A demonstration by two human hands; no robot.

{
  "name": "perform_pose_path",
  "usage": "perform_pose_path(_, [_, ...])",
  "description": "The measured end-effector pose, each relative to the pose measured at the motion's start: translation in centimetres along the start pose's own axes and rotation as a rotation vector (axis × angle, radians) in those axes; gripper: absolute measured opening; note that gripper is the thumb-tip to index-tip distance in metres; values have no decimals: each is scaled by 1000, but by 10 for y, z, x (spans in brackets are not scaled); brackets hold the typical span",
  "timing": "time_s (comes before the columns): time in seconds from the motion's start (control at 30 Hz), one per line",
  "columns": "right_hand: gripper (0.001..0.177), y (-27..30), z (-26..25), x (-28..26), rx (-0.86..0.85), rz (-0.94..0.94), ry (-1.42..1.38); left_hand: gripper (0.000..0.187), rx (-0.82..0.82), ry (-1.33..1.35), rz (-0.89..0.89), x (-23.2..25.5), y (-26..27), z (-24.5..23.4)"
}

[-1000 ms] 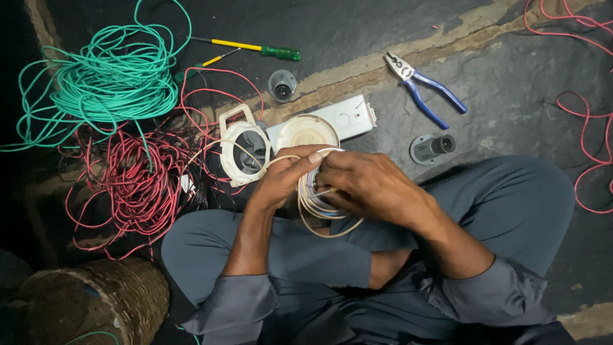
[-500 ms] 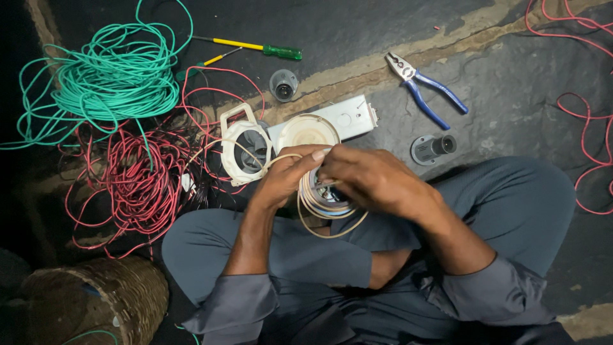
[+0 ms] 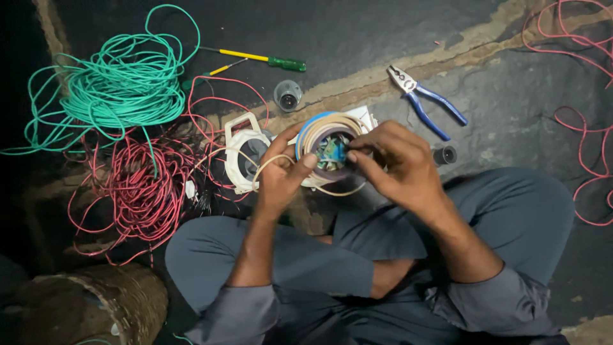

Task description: The person sits on the floor and uses a screwdriver to open a white plastic extension cord reel. They remove the blue faceplate, unscrew the internal wiring connections, and manipulate the wires inside the reel. The person then reassembles the reel by placing the faceplate back on and tightening the screws.

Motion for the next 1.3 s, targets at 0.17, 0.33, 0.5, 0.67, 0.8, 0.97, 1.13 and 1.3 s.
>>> perform_pose_path(0.17, [13,2,12,6,-7,10,11,59,72,-62,95,7,1,2])
perform_pose_path(0.33, [14,7,21,6,10,-33,25,60,137,-278,112,18,7,3])
perform_pose_path(0.5, [17,7,26,8,29,50,29,59,122,-226,130,23,8,6])
perform_pose_path(0.67, [17,5,24,10,70,75,59,60,147,-174,104,13,8,10])
perform_pose_path(0.8, [21,3,18,13,24,-16,46,59,134,-166,107,6,8,10])
perform_pose_path(0.97, [28,3,14,15,-57,-88,105,56,132,-168,100,6,7,10])
perform_pose_path(1.13, [19,4,18,15,10,-60,163,55,147,-218,107,11,7,12])
perform_pose_path(1.3, [19,3,14,21,-14,43,169,53,169,-273,82,15,8,17])
Point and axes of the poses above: each hand's wrist, its own y-axis away from the middle knuckle, its own z-axis out of the palm, x = y × z, the point moved 1 cm from there along -y, towards the middle knuckle, and after that the axes turned 13 degrees about -y, right-handed, at the moved point
